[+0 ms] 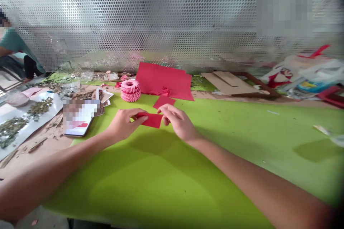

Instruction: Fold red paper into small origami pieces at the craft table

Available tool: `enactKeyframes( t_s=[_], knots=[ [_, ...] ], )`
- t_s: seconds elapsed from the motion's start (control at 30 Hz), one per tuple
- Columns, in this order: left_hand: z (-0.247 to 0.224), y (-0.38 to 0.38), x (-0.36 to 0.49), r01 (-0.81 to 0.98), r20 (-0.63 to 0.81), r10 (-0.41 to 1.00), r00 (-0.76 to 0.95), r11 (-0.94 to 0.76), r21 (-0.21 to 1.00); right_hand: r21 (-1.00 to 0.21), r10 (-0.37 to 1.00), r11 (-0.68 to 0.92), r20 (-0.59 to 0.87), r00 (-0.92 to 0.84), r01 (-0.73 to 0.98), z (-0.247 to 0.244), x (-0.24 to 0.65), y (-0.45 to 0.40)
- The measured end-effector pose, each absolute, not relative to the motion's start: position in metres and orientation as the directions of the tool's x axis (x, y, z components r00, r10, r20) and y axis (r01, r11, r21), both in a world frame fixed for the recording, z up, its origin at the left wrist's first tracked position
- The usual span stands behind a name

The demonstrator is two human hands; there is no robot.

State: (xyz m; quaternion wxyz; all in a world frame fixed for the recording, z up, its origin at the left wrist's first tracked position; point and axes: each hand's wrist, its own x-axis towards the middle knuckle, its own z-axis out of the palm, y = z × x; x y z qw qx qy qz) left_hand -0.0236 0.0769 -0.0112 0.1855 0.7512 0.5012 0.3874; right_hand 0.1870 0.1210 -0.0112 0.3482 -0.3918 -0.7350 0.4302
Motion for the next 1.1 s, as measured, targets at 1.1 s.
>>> enactKeyframes(
  t_s=[1.1],
  knots=[
    [-0.015,0.08,-0.025,0.528,0.323,0.944,0.068,-0.309,0.791,-0.845,0.832,0.461,0.307,-0.462,0.27,-0.017,0.185,0.117]
  ],
)
